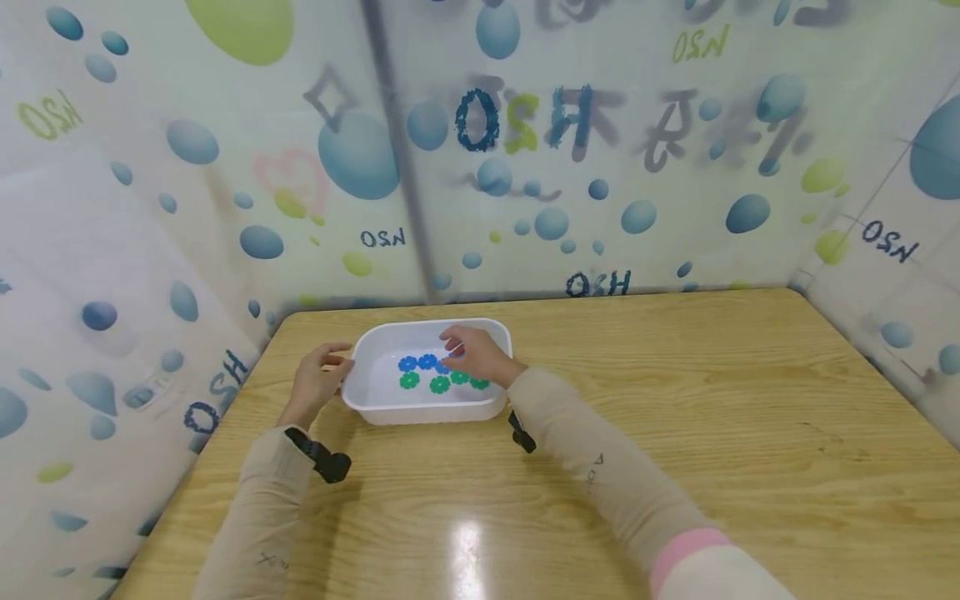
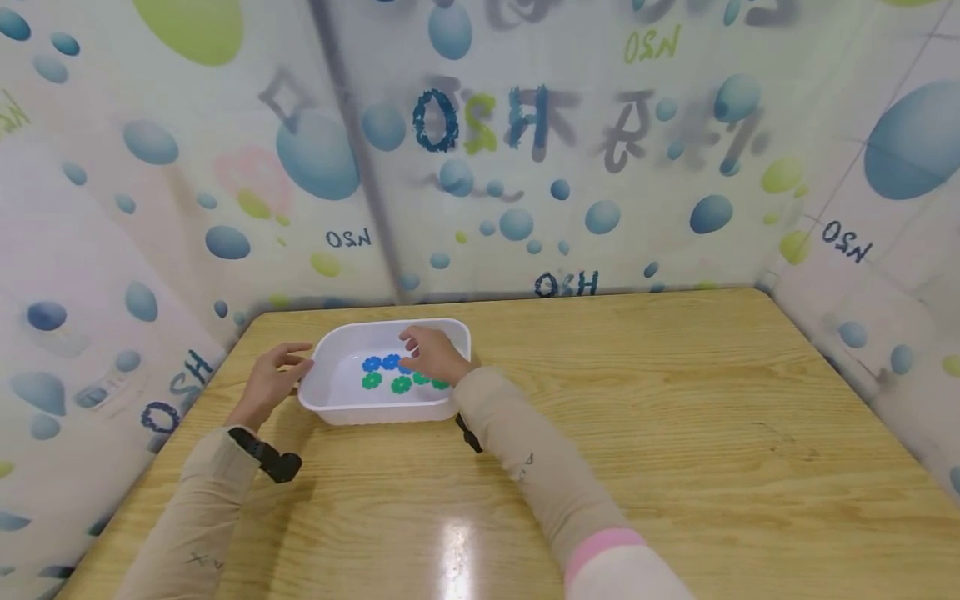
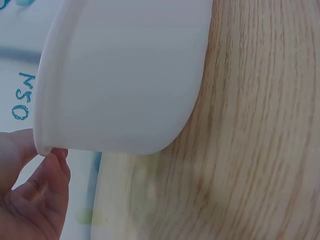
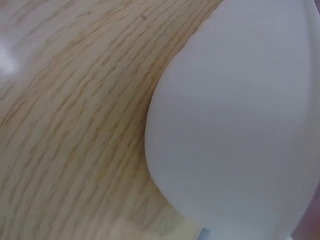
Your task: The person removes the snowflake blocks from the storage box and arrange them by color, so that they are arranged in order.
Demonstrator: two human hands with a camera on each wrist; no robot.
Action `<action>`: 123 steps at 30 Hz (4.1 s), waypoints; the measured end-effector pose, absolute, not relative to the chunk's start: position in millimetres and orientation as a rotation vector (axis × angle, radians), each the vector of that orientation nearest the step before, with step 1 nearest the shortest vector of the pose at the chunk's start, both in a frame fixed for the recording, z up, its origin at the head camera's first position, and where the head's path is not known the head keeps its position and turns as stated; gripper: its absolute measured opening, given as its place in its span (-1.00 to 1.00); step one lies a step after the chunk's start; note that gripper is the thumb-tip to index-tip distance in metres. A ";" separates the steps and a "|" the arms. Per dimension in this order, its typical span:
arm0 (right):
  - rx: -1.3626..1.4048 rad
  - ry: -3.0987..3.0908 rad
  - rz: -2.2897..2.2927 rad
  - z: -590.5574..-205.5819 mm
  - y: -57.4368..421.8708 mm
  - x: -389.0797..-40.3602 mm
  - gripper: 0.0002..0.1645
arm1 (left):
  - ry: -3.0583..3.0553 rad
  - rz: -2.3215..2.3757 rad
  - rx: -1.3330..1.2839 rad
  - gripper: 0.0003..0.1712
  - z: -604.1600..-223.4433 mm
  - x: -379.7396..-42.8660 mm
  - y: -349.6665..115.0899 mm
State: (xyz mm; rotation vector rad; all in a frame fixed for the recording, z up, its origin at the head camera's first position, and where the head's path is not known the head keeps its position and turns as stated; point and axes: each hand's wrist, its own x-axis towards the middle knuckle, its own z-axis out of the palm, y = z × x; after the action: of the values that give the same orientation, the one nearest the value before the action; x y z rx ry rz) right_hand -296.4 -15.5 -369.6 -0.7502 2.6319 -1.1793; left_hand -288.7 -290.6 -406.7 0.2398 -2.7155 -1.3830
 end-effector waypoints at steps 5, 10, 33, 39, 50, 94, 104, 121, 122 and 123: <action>-0.697 2.574 -1.212 -371.0 -21.4 -298.7 -0.48 | -2.725 -1.395 0.256 -0.58 -402.6 -287.3 -287.1; -0.659 2.552 -1.187 -375.0 -26.9 -301.9 -0.48 | -2.735 -1.401 0.264 -0.60 -389.4 -277.7 -278.4; -0.525 2.460 -1.147 -392.0 -37.0 -300.9 -0.51 | -2.733 -1.444 0.235 -0.58 -380.3 -269.8 -274.6; -0.545 2.467 -1.109 -393.8 -39.6 -301.4 -0.54 | -2.759 -1.464 0.215 -0.56 -380.0 -269.7 -276.9; -0.538 2.483 -1.038 -399.1 -40.9 -306.0 -0.59 | -2.778 -1.467 0.212 -0.57 -378.9 -269.2 -276.5; -0.581 2.472 -1.055 -397.0 -37.9 -307.9 -0.84 | -2.831 -1.417 0.177 -0.55 -377.0 -269.5 -277.4; -0.649 2.461 -1.117 -389.5 -34.2 -311.5 -0.84 | -2.799 -1.475 0.158 -0.54 -378.3 -267.8 -278.7; -0.700 2.489 -1.244 -360.1 -10.0 -312.2 -0.80 | -2.805 -1.446 0.144 -0.54 -379.2 -268.5 -278.4; -0.709 2.495 -1.244 -358.6 -7.9 -311.9 -0.80 | -2.804 -1.445 0.140 -0.54 -379.7 -268.7 -278.8; -0.721 2.498 -1.245 -356.7 -5.6 -311.3 -0.79 | -2.803 -1.447 0.137 -0.54 -379.9 -268.7 -279.1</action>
State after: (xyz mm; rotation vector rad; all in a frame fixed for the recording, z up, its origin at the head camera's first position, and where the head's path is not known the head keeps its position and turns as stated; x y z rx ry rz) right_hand -311.3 -5.6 -356.7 -0.7210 2.4977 -1.2452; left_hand -268.7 -279.1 -379.9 0.1373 -2.8033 -1.4468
